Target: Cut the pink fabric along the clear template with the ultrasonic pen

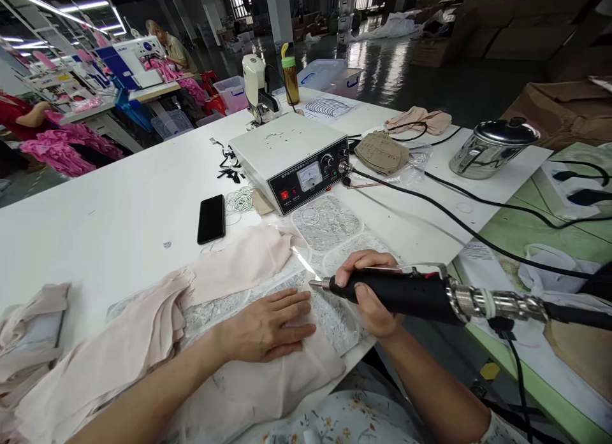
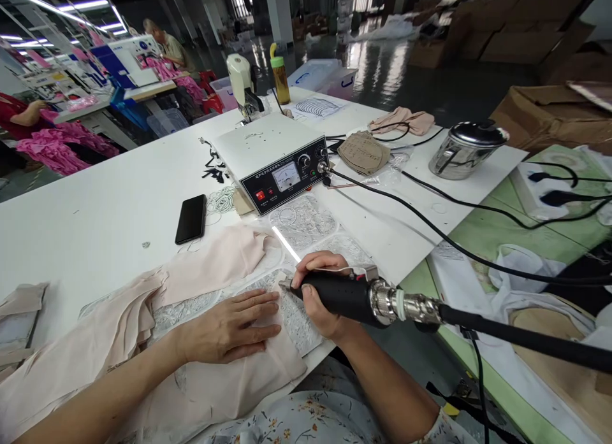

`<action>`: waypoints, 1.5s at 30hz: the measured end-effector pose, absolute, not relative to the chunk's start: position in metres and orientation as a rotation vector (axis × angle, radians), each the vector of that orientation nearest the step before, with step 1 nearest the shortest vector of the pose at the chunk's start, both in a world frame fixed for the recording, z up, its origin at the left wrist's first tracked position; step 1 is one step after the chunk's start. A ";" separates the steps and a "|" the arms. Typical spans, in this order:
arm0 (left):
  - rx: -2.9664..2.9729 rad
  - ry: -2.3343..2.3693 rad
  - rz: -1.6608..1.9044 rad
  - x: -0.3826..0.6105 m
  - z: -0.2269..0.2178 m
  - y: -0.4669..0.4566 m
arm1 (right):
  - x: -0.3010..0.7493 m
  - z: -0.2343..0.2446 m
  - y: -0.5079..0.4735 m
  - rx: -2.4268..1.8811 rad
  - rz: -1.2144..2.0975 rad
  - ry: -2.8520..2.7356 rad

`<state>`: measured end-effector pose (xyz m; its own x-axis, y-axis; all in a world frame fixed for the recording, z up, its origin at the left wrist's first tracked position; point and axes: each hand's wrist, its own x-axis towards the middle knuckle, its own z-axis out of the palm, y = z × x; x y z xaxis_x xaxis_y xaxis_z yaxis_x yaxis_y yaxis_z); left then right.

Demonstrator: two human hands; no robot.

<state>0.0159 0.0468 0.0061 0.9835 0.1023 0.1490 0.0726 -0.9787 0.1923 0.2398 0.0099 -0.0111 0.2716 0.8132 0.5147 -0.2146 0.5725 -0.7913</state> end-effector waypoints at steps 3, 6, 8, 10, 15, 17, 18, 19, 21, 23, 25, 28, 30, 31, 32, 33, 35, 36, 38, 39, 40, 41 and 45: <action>2.929 0.133 0.218 0.015 0.006 0.048 | 0.239 -0.011 0.012 -0.669 0.758 -1.081; 2.924 0.130 0.209 0.014 0.005 0.048 | 0.239 -0.010 0.011 -0.680 0.768 -1.069; 2.922 0.120 0.218 0.015 0.005 0.048 | 0.239 -0.010 0.010 -0.678 0.776 -1.054; 2.918 0.111 0.233 0.015 0.005 0.048 | 0.239 -0.010 0.010 -0.683 0.777 -1.037; 2.903 0.105 0.240 0.015 0.004 0.048 | 0.239 -0.010 0.011 -0.671 0.787 -1.011; 2.897 0.112 0.236 0.015 0.005 0.047 | 0.242 -0.006 0.008 -0.667 0.812 -0.992; 2.893 0.114 0.233 0.015 0.005 0.047 | 0.244 -0.003 0.004 -0.665 0.827 -0.980; 2.888 0.116 0.229 0.015 0.005 0.047 | 0.246 0.001 0.000 -0.659 0.842 -0.970; 2.884 0.115 0.222 0.016 0.006 0.047 | 0.251 0.009 -0.012 -0.646 0.890 -0.964; 2.885 0.113 0.214 0.016 0.007 0.047 | 0.255 0.018 -0.024 -0.659 0.975 -0.990; 2.885 0.112 0.213 0.016 0.007 0.047 | 0.258 0.023 -0.036 -0.668 1.031 -1.004; 2.878 0.114 0.203 0.016 0.008 0.048 | 0.259 0.022 -0.049 -0.684 1.115 -1.054; 2.876 0.119 0.194 0.016 0.009 0.048 | 0.259 0.017 -0.053 -0.674 1.151 -1.079; 2.877 0.118 0.195 0.017 0.010 0.048 | 0.259 0.015 -0.055 -0.667 1.160 -1.080; 2.878 0.115 0.194 0.017 0.010 0.049 | 0.259 0.012 -0.056 -0.663 1.164 -1.078; 2.878 0.112 0.194 0.017 0.010 0.049 | 0.259 0.010 -0.056 -0.664 1.165 -1.074; 2.880 0.105 0.193 0.017 0.010 0.049 | 0.258 0.008 -0.057 -0.669 1.158 -1.072; 2.880 0.106 0.191 0.017 0.010 0.049 | 0.258 0.007 -0.057 -0.667 1.154 -1.074; 2.877 0.117 0.186 0.017 0.010 0.049 | 0.257 0.008 -0.057 -0.653 1.147 -1.082; 2.872 0.120 0.189 0.017 0.010 0.049 | 0.257 0.008 -0.057 -0.648 1.142 -1.086; 2.866 0.124 0.189 0.017 0.010 0.049 | 0.257 0.009 -0.057 -0.650 1.136 -1.092; 2.861 0.127 0.190 0.017 0.011 0.049 | 0.257 0.011 -0.057 -0.654 1.124 -1.099; 2.859 0.118 0.208 0.019 0.014 0.049 | 0.256 0.016 -0.057 -0.682 1.079 -1.130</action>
<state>0.0190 0.0490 0.0136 0.9863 0.1003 0.1310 0.0611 -0.9596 0.2746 0.2563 -0.0567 0.0159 0.0480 0.9279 0.3698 -0.3269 0.3644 -0.8719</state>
